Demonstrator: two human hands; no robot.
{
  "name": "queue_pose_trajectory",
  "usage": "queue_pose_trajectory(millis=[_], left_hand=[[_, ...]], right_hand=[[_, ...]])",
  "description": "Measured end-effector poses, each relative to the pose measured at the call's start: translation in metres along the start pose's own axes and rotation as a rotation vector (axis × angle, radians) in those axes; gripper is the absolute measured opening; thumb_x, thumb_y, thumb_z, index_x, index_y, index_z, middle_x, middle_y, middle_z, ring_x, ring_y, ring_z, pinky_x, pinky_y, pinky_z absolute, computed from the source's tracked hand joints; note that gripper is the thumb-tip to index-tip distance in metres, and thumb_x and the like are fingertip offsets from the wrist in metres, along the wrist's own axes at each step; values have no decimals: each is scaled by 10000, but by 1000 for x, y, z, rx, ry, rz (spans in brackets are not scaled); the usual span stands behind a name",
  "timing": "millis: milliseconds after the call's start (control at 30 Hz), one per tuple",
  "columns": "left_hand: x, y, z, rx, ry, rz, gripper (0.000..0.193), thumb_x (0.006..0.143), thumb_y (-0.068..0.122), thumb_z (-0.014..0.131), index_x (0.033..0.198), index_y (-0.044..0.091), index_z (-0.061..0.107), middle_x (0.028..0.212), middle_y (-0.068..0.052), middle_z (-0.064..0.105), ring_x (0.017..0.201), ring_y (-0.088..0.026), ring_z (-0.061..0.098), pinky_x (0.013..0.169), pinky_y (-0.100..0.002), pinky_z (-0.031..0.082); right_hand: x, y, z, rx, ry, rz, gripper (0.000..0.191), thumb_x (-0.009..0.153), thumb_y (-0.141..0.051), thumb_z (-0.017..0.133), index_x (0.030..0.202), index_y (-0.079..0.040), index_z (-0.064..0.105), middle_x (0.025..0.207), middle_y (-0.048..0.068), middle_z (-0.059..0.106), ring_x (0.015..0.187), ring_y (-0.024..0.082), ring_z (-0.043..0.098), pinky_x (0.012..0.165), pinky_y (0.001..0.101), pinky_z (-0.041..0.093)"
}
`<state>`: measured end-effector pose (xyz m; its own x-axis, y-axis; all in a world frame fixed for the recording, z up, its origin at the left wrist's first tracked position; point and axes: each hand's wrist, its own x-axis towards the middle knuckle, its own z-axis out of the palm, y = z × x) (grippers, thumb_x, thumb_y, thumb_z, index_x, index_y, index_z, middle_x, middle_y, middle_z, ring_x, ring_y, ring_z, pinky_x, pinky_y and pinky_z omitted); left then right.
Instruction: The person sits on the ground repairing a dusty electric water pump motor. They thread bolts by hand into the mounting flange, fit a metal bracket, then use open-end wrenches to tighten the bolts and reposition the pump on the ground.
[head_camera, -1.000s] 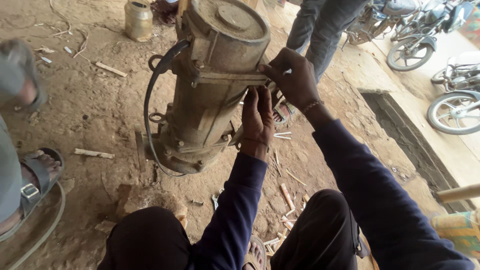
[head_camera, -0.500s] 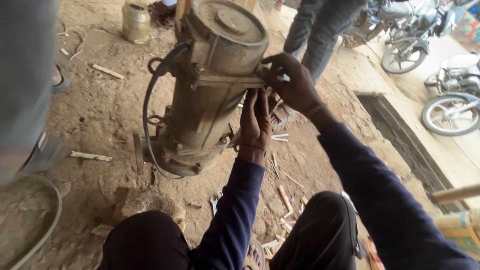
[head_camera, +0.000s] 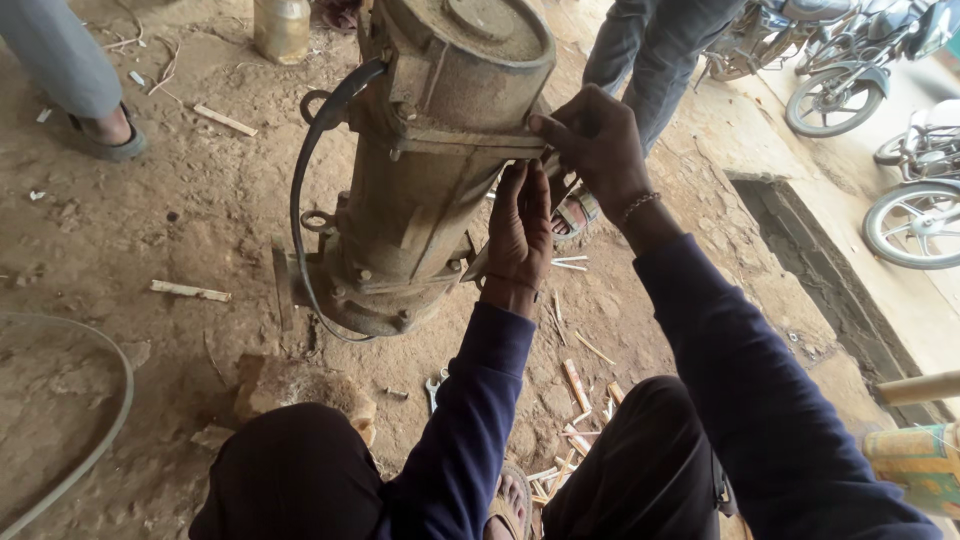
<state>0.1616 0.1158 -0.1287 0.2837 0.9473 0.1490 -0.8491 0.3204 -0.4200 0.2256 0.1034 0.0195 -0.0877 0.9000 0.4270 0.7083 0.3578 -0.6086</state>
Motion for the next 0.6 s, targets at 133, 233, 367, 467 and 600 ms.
queue_pose_trajectory(millis=[133,233,367,467,600], left_hand=[[-2,1,2,36,-19,26,298,918,-6,761,1204,-15,677,1221,-126,701,1149,-207,683,1022,-278,587],[-2,1,1,14,-23,19,294,909,-8,760,1192,-15,679,1224,-120,703,1156,-204,679,1034,-276,587],[0,2,-1,27,-11,3,300,915,-15,757,1206,-4,686,1231,-104,704,1159,-192,674,1038,-260,576],[2,2,-3,25,-53,29,284,920,-11,757,1192,-16,676,1232,-111,698,1176,-201,674,1059,-277,580],[3,1,-4,15,-3,11,291,907,-20,750,1189,-8,682,1225,-102,705,1158,-197,676,1044,-272,582]], right_hand=[[2,2,-2,88,-103,-96,199,1028,-185,713,1141,-35,648,965,39,729,777,48,696,649,215,584],[4,4,-2,-37,-30,-5,237,987,-203,801,1056,-11,680,912,54,725,730,61,656,626,222,553],[3,5,0,56,-59,-90,257,987,-219,777,1072,-20,640,868,28,681,695,58,644,586,219,537],[2,4,2,175,-109,-74,226,1001,-238,732,1114,-44,710,950,14,737,727,54,648,630,206,535],[3,5,2,-17,24,19,264,948,-261,809,1032,-40,691,883,33,741,735,64,684,642,224,556]])
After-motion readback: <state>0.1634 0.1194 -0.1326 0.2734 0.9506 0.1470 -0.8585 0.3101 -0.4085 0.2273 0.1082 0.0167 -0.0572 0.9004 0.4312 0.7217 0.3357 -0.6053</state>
